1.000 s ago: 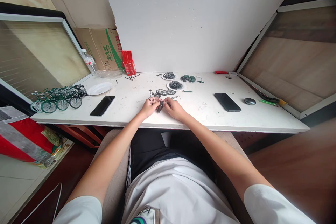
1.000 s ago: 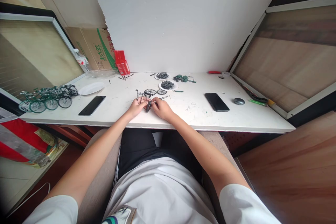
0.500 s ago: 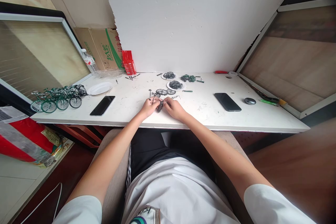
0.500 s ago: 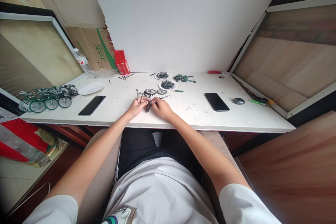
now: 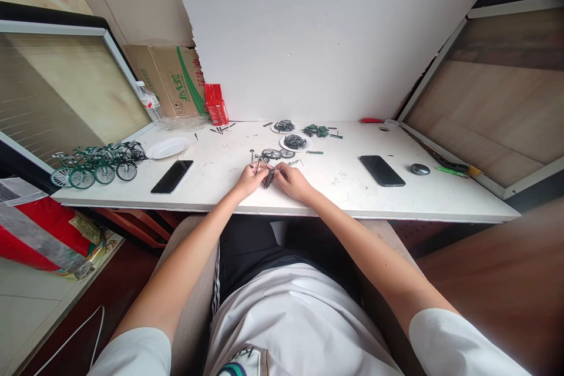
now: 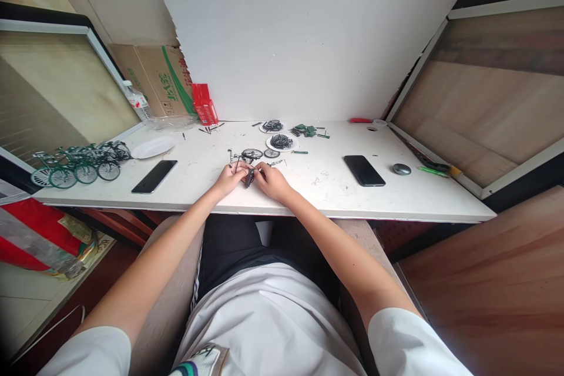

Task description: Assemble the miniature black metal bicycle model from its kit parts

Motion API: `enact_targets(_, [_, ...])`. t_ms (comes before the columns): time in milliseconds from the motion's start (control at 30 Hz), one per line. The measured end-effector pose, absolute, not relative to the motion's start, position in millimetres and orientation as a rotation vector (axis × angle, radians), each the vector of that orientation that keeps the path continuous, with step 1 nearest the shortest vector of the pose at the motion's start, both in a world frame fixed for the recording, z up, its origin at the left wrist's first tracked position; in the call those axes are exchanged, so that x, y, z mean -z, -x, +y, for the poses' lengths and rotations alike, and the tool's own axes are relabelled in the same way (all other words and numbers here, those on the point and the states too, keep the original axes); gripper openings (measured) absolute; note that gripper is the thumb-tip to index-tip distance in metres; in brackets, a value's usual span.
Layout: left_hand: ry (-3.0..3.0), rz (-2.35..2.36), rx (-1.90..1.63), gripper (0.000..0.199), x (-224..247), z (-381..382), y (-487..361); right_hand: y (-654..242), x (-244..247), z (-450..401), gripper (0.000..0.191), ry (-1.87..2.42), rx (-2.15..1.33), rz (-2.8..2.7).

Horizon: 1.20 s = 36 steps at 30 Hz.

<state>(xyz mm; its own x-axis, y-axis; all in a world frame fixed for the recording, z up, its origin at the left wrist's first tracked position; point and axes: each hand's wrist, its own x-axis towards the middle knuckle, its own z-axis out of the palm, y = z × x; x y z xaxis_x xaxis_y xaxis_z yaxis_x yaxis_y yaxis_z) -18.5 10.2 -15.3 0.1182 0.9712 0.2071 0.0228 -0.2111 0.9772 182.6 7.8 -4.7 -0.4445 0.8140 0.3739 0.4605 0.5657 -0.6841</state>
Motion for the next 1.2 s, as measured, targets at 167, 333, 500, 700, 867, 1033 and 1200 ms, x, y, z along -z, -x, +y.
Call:
enact_targets(167, [-1.441,1.034,-1.257,0.013,16.2,11.4,18.8,-182.9,3.8,7.1,0.024,1.013,-0.644,-2.103])
enact_targets(333, [-1.441,1.042,-1.252,0.011,16.0,11.7,18.3,-182.6,3.8,6.4,0.026,1.015,-0.634,-2.102])
enact_targets(500, [-1.443,1.053,-1.253,0.011,15.7,11.3,18.0,-182.5,4.4,6.3,0.026,1.014,-0.63,-2.102])
enact_targets(700, [-1.456,1.044,-1.257,0.01,17.4,12.2,19.1,-182.7,5.4,7.5,0.026,1.011,-0.639,-2.101])
enact_targets(867, [-1.461,1.04,-1.26,0.011,18.1,12.5,19.0,-182.8,6.5,8.6,0.026,1.016,-0.643,-2.1])
enact_targets(1033, [-1.465,1.035,-1.257,0.012,18.2,12.2,19.0,-182.8,6.3,8.6,0.026,1.011,-0.644,-2.1])
enact_targets(1200, [-1.465,1.031,-1.257,0.013,18.4,12.3,19.0,-182.8,5.1,7.7,0.025,1.005,-0.64,-2.101])
